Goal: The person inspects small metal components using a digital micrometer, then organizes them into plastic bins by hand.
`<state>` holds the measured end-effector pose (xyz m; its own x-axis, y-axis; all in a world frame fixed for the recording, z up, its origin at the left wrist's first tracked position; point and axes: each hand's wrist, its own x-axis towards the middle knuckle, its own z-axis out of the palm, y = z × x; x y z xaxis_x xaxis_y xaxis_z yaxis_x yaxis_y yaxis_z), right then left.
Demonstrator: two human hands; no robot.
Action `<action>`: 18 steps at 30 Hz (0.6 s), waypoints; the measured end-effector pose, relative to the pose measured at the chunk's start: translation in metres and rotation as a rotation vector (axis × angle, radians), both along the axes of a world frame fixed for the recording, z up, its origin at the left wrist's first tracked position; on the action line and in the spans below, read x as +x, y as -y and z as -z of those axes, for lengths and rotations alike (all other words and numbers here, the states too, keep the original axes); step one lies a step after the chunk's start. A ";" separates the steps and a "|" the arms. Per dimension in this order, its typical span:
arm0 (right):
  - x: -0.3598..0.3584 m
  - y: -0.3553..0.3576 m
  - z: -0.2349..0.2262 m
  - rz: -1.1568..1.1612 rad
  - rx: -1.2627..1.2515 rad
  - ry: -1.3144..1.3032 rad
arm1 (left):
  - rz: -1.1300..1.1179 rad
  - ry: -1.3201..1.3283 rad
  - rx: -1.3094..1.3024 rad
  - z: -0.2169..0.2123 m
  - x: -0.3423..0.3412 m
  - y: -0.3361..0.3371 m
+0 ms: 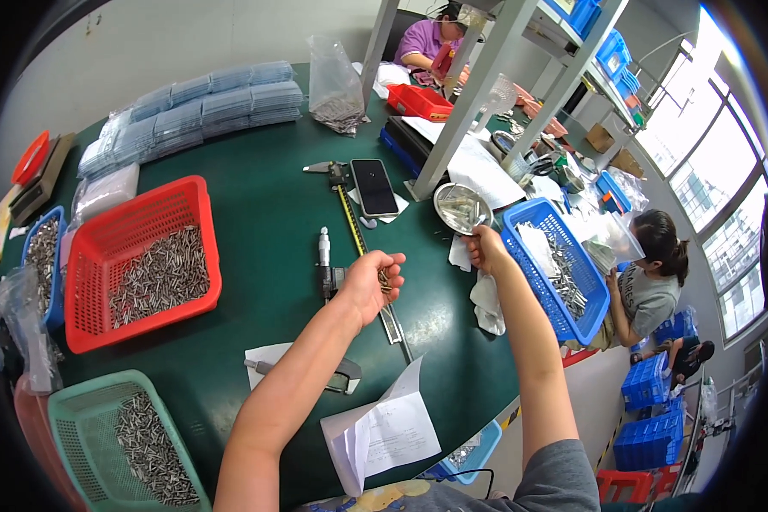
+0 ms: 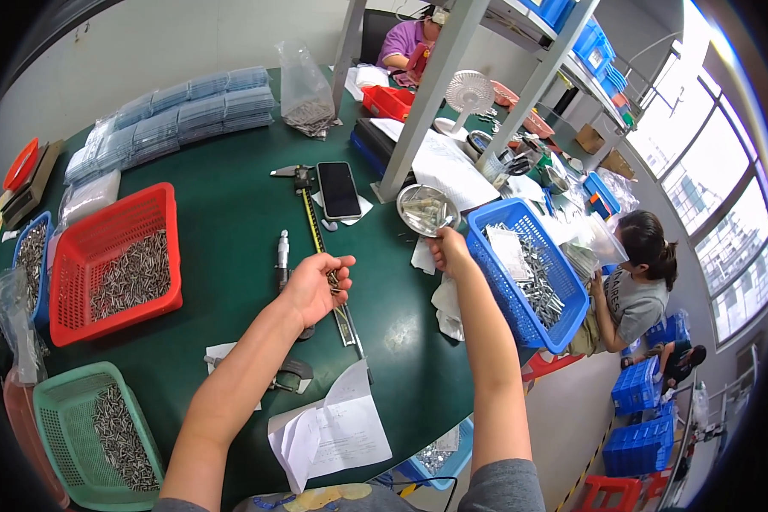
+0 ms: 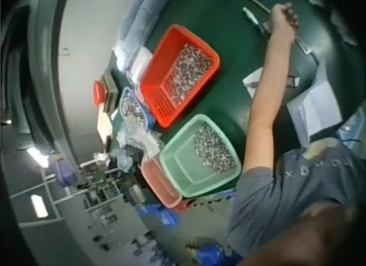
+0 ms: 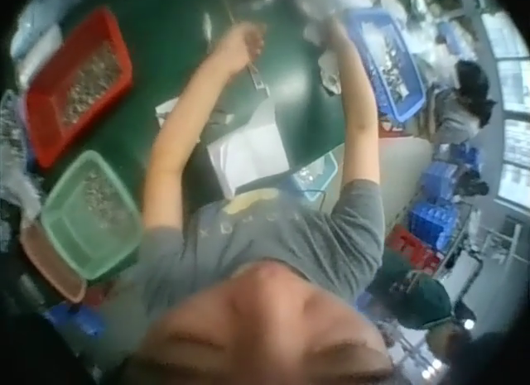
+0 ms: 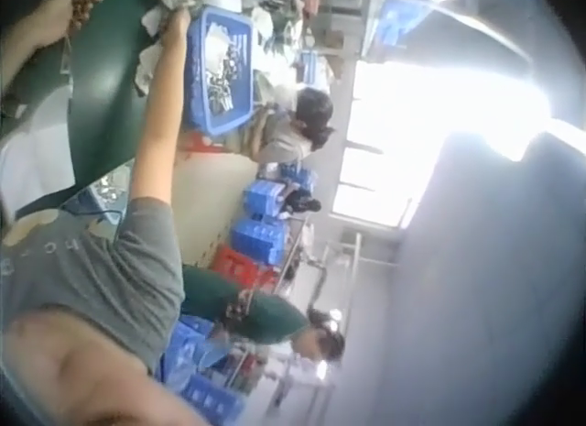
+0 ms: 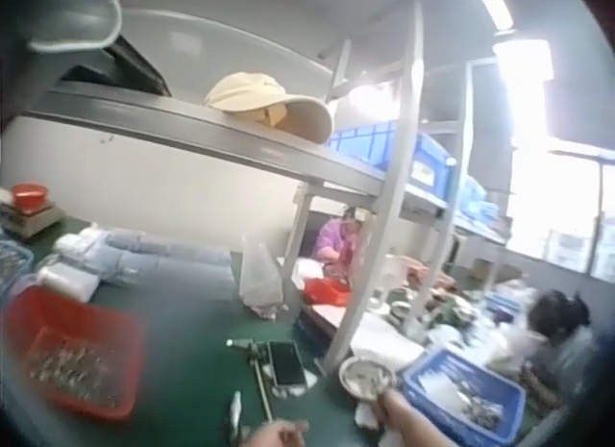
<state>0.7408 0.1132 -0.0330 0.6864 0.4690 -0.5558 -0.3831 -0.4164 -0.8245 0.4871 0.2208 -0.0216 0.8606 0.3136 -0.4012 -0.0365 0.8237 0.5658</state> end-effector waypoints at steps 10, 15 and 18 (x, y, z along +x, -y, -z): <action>-0.025 0.021 0.023 0.098 -0.319 1.123 | 0.066 -0.596 1.612 0.011 0.108 0.007; -0.033 0.017 0.017 0.060 -0.453 1.018 | -0.018 -0.698 1.698 0.017 0.136 0.014; -0.034 0.015 0.018 0.061 -0.414 1.013 | -0.117 -0.668 1.717 0.029 0.144 0.015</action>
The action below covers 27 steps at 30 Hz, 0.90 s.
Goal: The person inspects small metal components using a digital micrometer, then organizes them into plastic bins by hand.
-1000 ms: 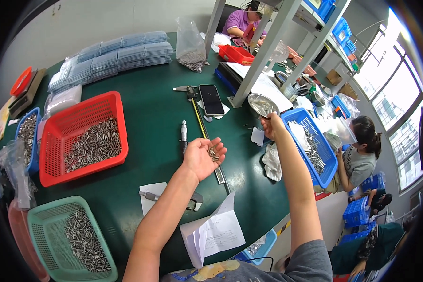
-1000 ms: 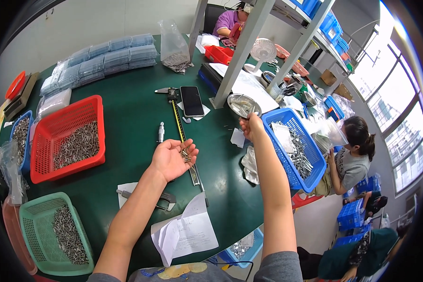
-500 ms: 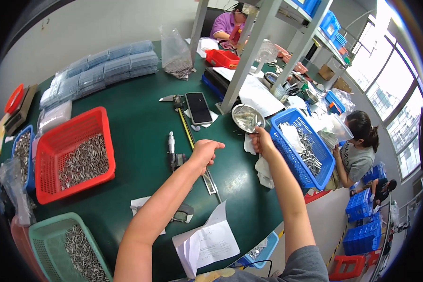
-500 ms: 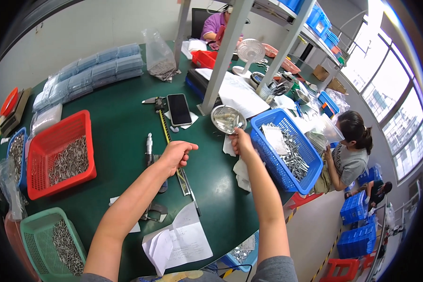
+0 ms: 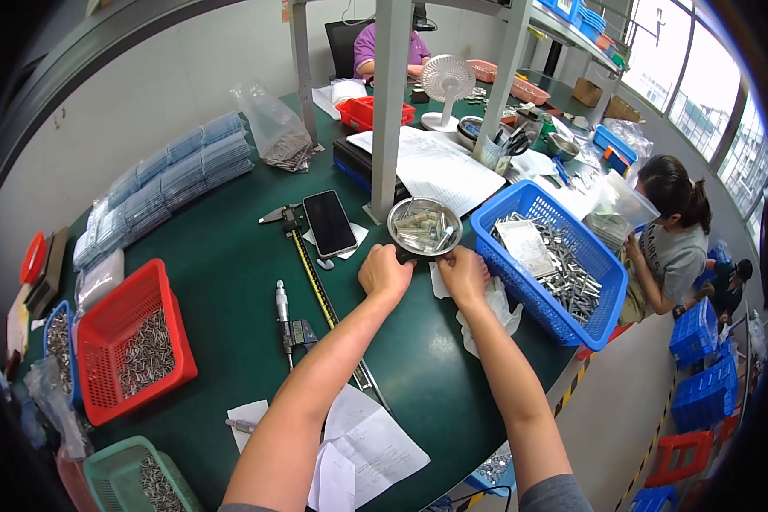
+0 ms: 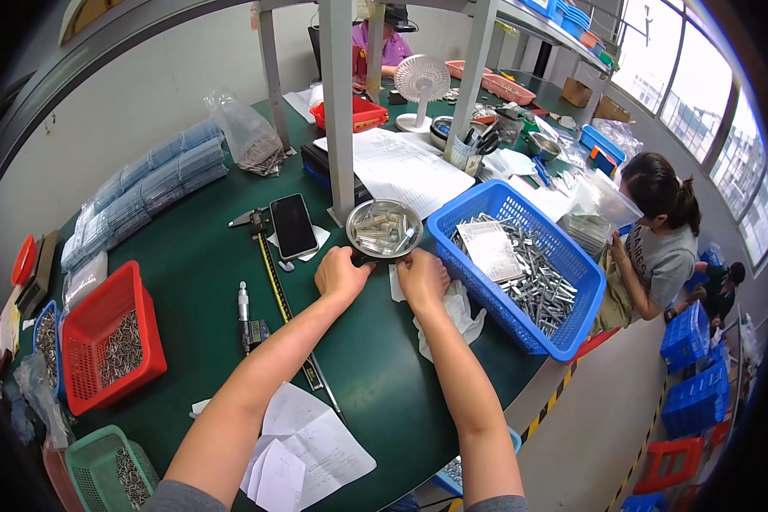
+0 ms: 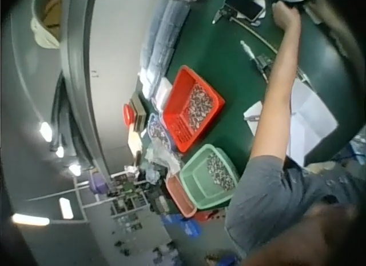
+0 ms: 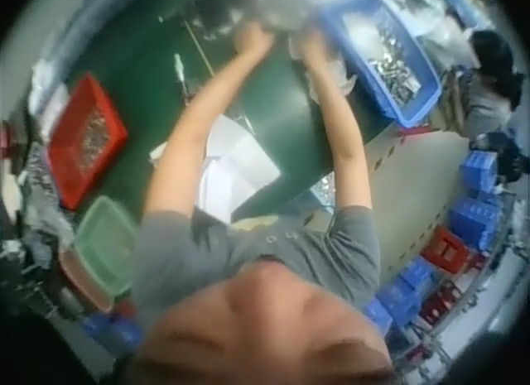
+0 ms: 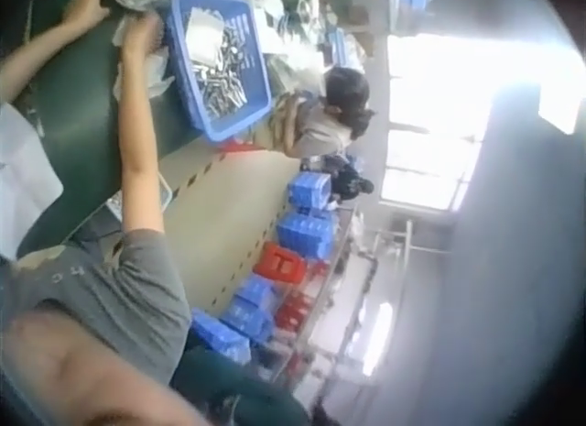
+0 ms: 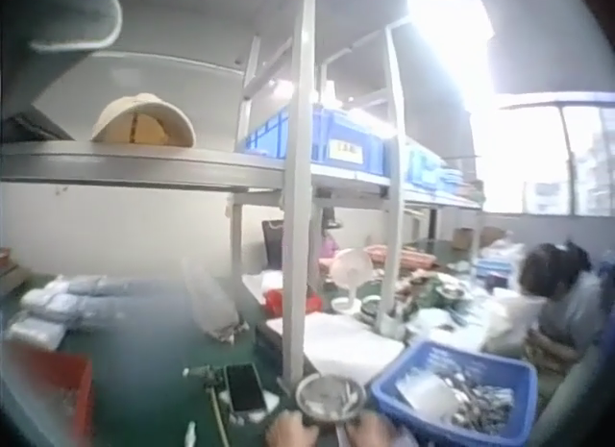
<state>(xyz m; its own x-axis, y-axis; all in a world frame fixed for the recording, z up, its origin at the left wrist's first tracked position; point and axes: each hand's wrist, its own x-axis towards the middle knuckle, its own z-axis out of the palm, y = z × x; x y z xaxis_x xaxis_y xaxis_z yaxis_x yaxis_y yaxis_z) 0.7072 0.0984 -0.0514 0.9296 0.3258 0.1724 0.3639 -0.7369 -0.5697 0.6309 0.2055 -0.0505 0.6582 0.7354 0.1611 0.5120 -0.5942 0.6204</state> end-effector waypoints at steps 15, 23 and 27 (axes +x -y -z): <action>-0.018 0.009 0.010 -0.223 0.098 0.284 | 0.197 -0.022 0.117 0.014 0.008 -0.011; -0.029 -0.003 0.013 -0.346 0.265 0.192 | 0.013 0.254 -1.327 -0.002 -0.032 -0.036; -0.033 -0.010 0.018 -0.412 0.076 0.448 | 0.010 0.471 -1.585 -0.014 -0.063 -0.046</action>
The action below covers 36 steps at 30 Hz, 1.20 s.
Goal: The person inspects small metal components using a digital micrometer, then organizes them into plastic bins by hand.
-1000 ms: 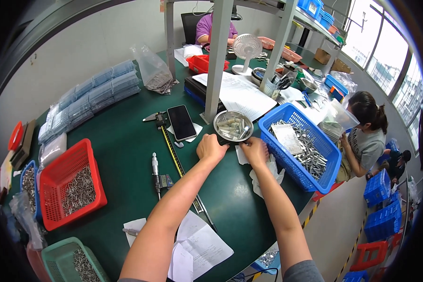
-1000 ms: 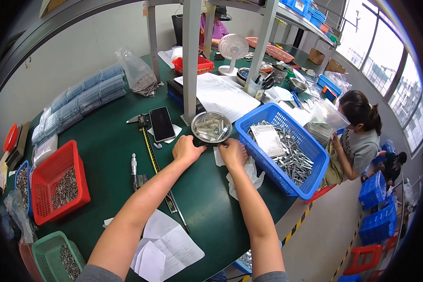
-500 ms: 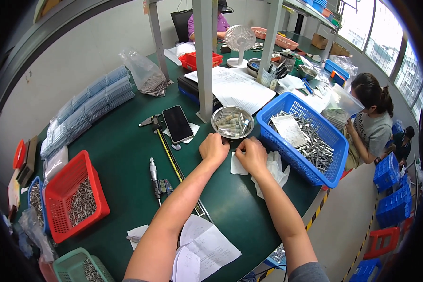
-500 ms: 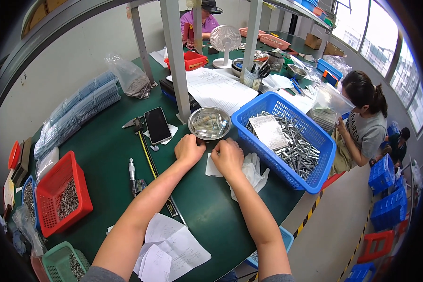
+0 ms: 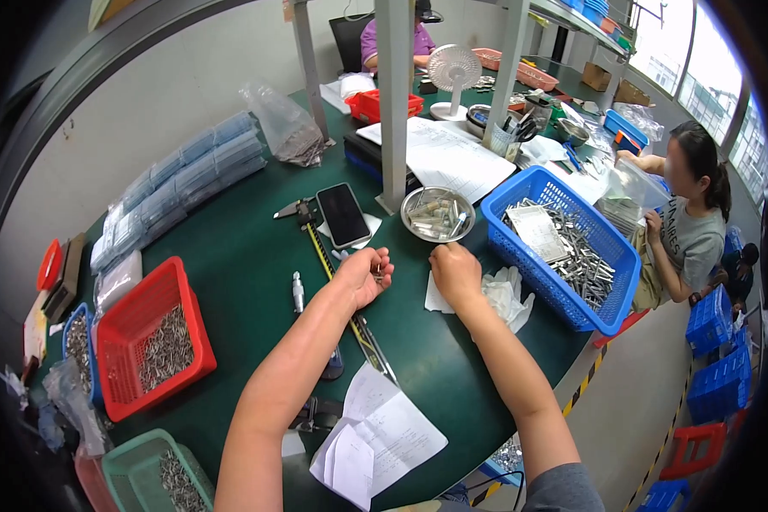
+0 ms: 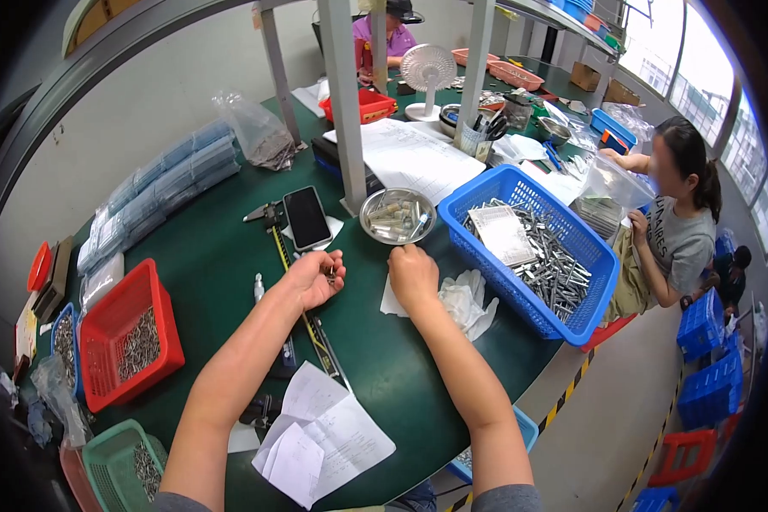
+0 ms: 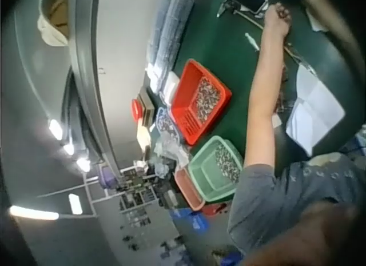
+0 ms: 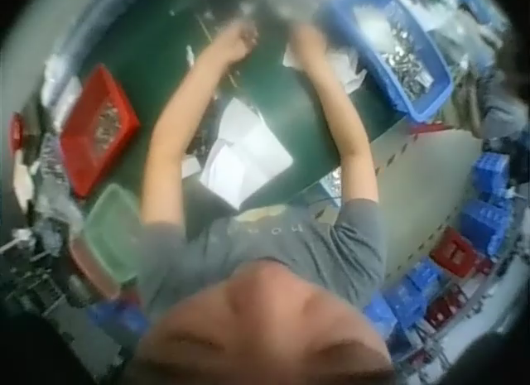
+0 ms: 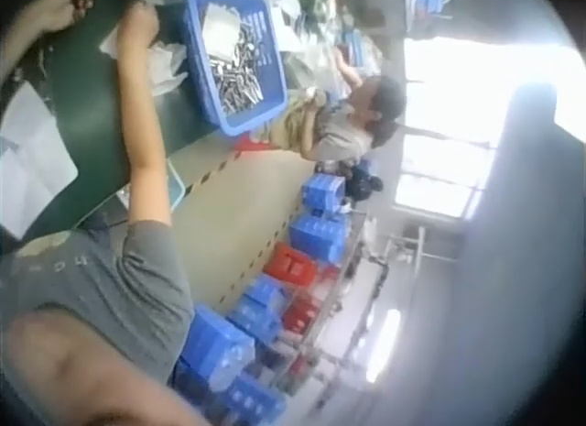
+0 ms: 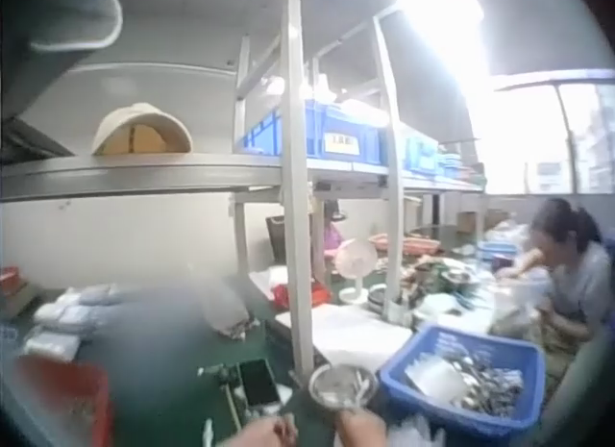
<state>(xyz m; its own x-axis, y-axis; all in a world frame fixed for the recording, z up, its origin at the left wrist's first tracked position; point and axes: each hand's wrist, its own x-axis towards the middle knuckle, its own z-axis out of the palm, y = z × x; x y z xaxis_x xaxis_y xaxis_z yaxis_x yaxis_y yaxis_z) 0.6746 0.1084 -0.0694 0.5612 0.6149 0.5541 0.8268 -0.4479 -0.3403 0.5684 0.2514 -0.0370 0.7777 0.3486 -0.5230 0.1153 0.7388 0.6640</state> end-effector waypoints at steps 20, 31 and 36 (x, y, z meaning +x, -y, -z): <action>-0.012 0.057 -0.035 -0.193 -0.279 -0.089 | 0.032 -0.012 -0.258 -0.008 -0.056 0.029; -0.036 0.028 -0.044 -0.217 0.120 -0.038 | -0.038 0.021 -0.141 -0.018 -0.072 0.023; -0.042 0.034 -0.023 -0.320 -0.156 -0.057 | -0.083 -0.020 -0.082 -0.017 -0.058 0.025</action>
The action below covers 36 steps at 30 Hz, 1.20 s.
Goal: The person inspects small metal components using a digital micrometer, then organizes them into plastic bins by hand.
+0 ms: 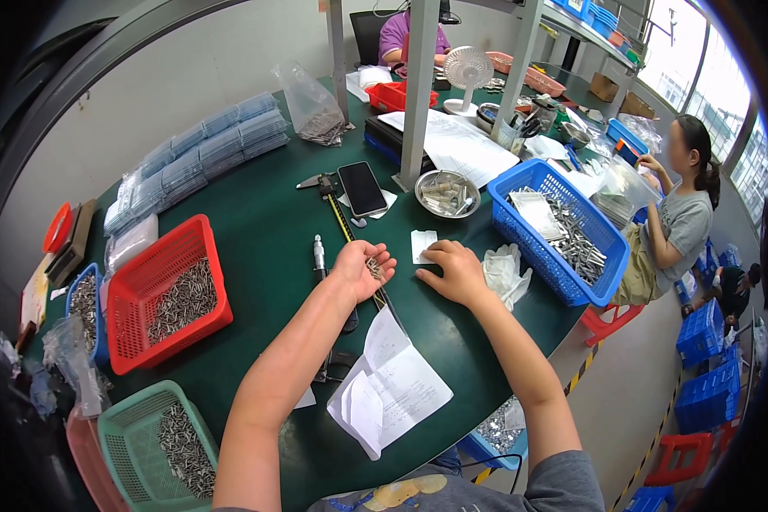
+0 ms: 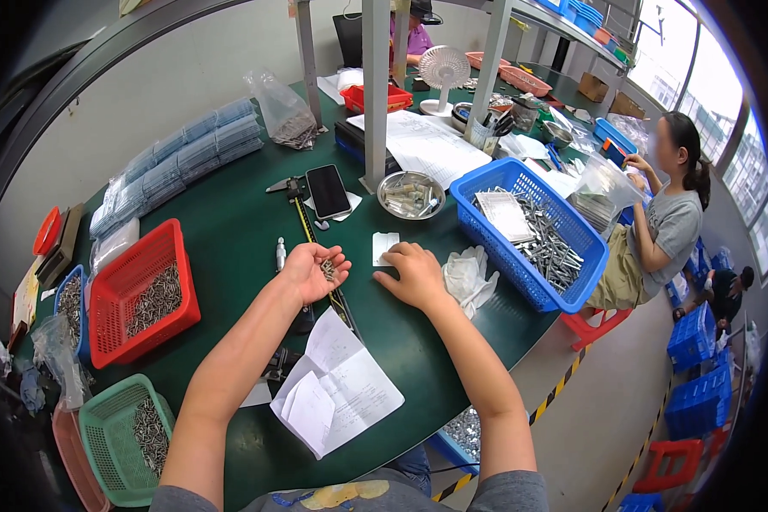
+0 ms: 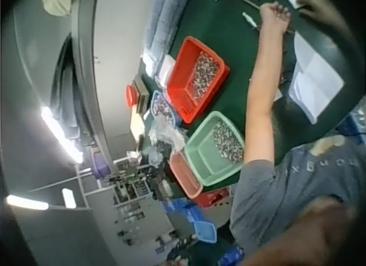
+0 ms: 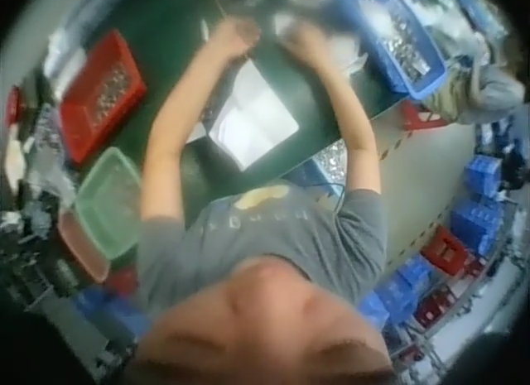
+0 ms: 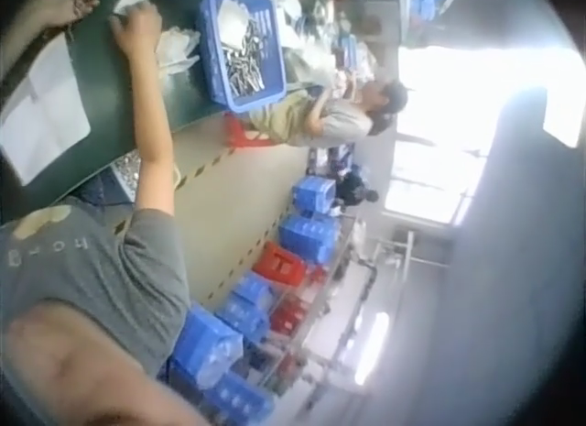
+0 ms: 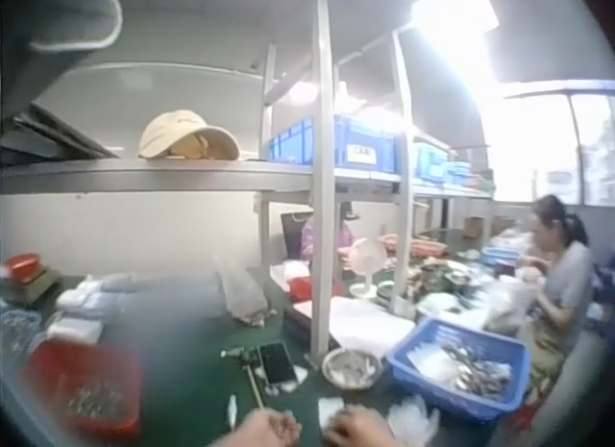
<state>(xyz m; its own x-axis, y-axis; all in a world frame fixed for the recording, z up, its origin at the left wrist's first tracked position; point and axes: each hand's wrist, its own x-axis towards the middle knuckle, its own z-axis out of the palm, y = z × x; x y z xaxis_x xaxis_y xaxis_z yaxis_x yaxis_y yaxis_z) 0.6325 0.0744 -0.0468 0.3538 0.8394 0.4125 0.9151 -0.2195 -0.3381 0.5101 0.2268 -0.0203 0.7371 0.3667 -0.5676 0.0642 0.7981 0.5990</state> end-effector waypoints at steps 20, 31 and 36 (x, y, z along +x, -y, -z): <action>-0.054 0.015 -0.029 -0.534 -0.120 -0.433 | -0.115 -0.042 0.600 -0.054 -0.168 0.043; -0.114 0.021 -0.096 -0.281 0.094 -1.026 | -0.499 -0.128 1.348 -0.059 -0.248 0.122; -0.141 0.019 -0.098 -0.351 0.210 -1.010 | -0.560 -0.242 1.233 -0.040 -0.263 0.118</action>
<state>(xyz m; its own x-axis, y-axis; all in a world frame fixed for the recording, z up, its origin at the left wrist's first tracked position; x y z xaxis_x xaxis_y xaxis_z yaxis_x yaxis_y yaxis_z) 0.4915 0.0555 0.0517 0.3647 0.9064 0.2129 0.1940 0.1496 -0.9695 0.2473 0.1086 0.0202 0.2557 0.9345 0.2475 0.1166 -0.2840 0.9517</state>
